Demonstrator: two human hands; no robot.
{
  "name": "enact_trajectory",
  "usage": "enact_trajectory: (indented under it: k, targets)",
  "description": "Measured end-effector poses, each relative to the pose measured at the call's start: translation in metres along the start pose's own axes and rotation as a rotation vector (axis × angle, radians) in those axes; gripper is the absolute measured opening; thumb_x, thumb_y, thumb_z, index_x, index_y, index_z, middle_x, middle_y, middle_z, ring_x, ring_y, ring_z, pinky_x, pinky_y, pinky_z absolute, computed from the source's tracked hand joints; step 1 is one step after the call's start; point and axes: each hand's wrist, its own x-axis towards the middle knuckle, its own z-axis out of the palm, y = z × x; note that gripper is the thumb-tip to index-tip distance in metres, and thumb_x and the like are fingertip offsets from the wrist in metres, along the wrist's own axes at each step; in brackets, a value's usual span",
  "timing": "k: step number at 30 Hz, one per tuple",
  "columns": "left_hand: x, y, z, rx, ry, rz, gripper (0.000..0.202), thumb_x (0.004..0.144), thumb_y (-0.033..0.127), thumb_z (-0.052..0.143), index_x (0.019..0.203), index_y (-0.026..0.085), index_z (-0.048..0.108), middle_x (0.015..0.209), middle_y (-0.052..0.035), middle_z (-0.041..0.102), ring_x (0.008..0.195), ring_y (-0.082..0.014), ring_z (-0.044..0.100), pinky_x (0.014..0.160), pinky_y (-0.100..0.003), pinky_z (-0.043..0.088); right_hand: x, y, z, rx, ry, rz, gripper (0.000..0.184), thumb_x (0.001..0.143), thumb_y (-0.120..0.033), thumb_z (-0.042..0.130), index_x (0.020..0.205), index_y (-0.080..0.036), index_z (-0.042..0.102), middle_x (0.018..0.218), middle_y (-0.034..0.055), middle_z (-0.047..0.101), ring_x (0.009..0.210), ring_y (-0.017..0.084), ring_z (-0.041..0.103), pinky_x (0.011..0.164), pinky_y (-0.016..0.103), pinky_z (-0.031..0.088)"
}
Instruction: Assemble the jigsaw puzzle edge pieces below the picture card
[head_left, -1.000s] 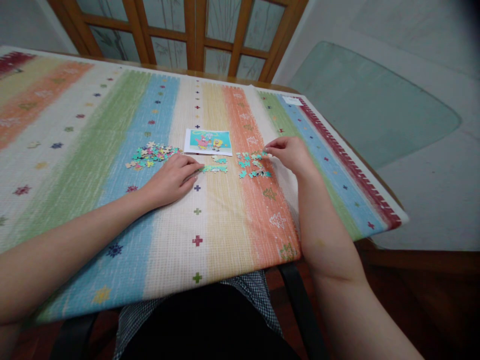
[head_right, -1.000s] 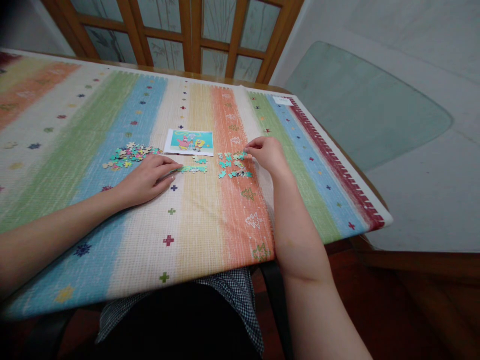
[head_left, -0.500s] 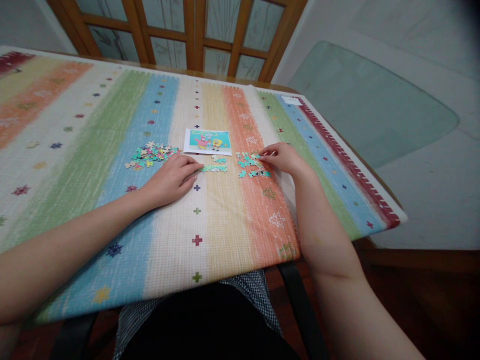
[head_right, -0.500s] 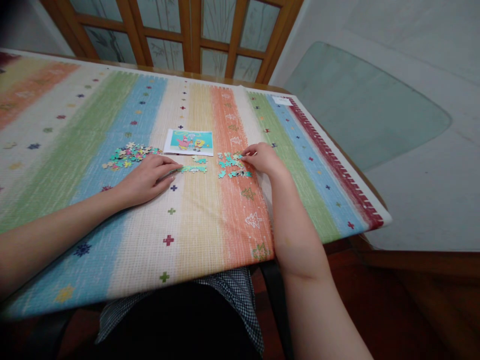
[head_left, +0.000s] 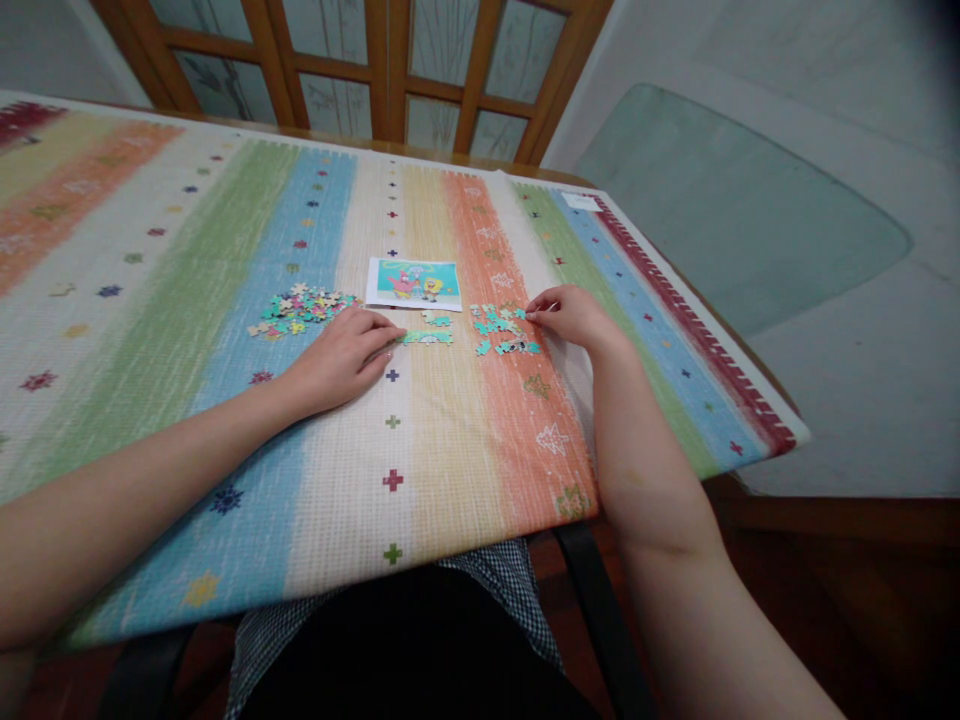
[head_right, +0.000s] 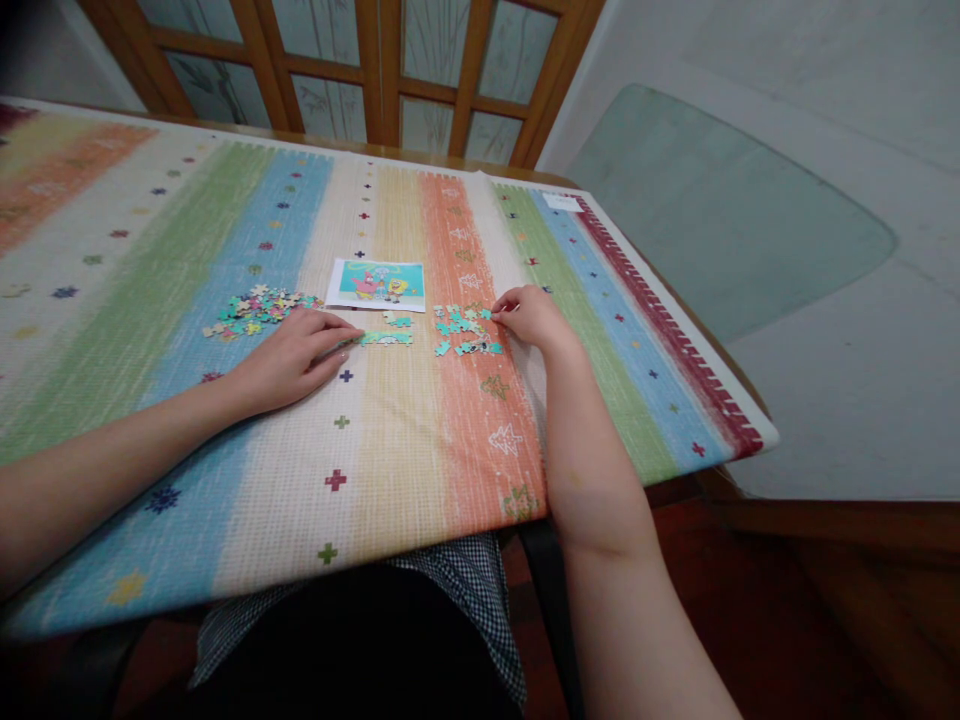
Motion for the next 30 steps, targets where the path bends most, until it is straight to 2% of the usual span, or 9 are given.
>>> enact_trajectory:
  k: [6, 11, 14, 17, 21, 24, 28, 30]
  targets:
    - [0.001, 0.001, 0.0, -0.039, -0.002, -0.017, 0.037, 0.104, 0.032, 0.047, 0.131, 0.019, 0.068, 0.124, -0.0138, 0.065, 0.118, -0.0298, 0.056, 0.11, -0.053, 0.043, 0.0, 0.0, 0.001, 0.043, 0.005, -0.029, 0.023, 0.086, -0.035, 0.075, 0.1, -0.018, 0.08, 0.095, 0.0096, 0.076, 0.08, 0.021, 0.065, 0.077, 0.035, 0.048]
    - [0.001, 0.001, 0.0, -0.019, 0.001, -0.004, 0.038, 0.105, 0.033, 0.046, 0.131, 0.017, 0.068, 0.124, -0.015, 0.065, 0.118, -0.0298, 0.056, 0.11, -0.053, 0.043, 0.001, -0.006, 0.004, 0.13, -0.012, 0.042, 0.011, 0.083, -0.027, 0.079, 0.087, -0.018, 0.075, 0.087, 0.0078, 0.075, 0.073, 0.017, 0.062, 0.07, 0.032, 0.047]
    - [0.0, 0.0, 0.0, -0.006, -0.007, -0.001, 0.038, 0.105, 0.033, 0.045, 0.131, 0.017, 0.067, 0.125, -0.0147, 0.065, 0.119, -0.0294, 0.056, 0.109, -0.052, 0.043, 0.0, -0.007, 0.006, 0.242, -0.031, 0.116, 0.015, 0.079, -0.024, 0.083, 0.082, -0.018, 0.07, 0.078, 0.005, 0.072, 0.066, 0.016, 0.06, 0.065, 0.03, 0.046]
    - [0.0, 0.0, 0.0, 0.005, -0.01, 0.005, 0.039, 0.106, 0.034, 0.044, 0.132, 0.017, 0.067, 0.125, -0.0145, 0.065, 0.118, -0.0289, 0.056, 0.109, -0.052, 0.043, 0.0, -0.007, 0.006, 0.331, -0.017, 0.123, 0.021, 0.074, -0.022, 0.086, 0.075, -0.019, 0.065, 0.07, 0.0028, 0.069, 0.062, 0.015, 0.058, 0.062, 0.03, 0.045]
    - [0.0, 0.0, 0.001, 0.001, 0.001, 0.007, 0.039, 0.105, 0.033, 0.045, 0.132, 0.017, 0.067, 0.124, -0.015, 0.065, 0.118, -0.0292, 0.056, 0.109, -0.052, 0.043, -0.002, -0.015, 0.005, 0.489, 0.02, 0.061, 0.023, 0.073, -0.026, 0.087, 0.074, -0.02, 0.064, 0.071, 0.0032, 0.07, 0.065, 0.015, 0.062, 0.064, 0.03, 0.048]
    - [0.0, -0.001, 0.001, -0.007, 0.005, 0.007, 0.039, 0.105, 0.033, 0.045, 0.131, 0.016, 0.068, 0.125, -0.0155, 0.065, 0.118, -0.0295, 0.056, 0.109, -0.052, 0.043, -0.008, -0.033, 0.007, 0.575, 0.005, -0.035, 0.018, 0.077, -0.029, 0.084, 0.079, -0.021, 0.068, 0.075, 0.0037, 0.072, 0.068, 0.016, 0.064, 0.065, 0.03, 0.05]
    - [0.0, -0.001, 0.001, -0.007, 0.006, 0.002, 0.038, 0.105, 0.033, 0.045, 0.13, 0.017, 0.068, 0.124, -0.0147, 0.065, 0.117, -0.0291, 0.056, 0.108, -0.052, 0.043, -0.018, -0.065, 0.018, 0.611, -0.184, -0.153, 0.014, 0.08, -0.031, 0.08, 0.086, -0.021, 0.072, 0.078, 0.0038, 0.074, 0.068, 0.016, 0.065, 0.063, 0.03, 0.051]
    - [0.001, -0.001, 0.001, -0.004, 0.002, 0.004, 0.038, 0.105, 0.033, 0.045, 0.13, 0.016, 0.069, 0.124, -0.0153, 0.065, 0.117, -0.0292, 0.056, 0.108, -0.052, 0.043, -0.02, -0.076, 0.025, 0.57, -0.233, -0.22, 0.012, 0.08, -0.03, 0.08, 0.083, -0.02, 0.073, 0.079, 0.0045, 0.075, 0.07, 0.016, 0.066, 0.065, 0.03, 0.051]
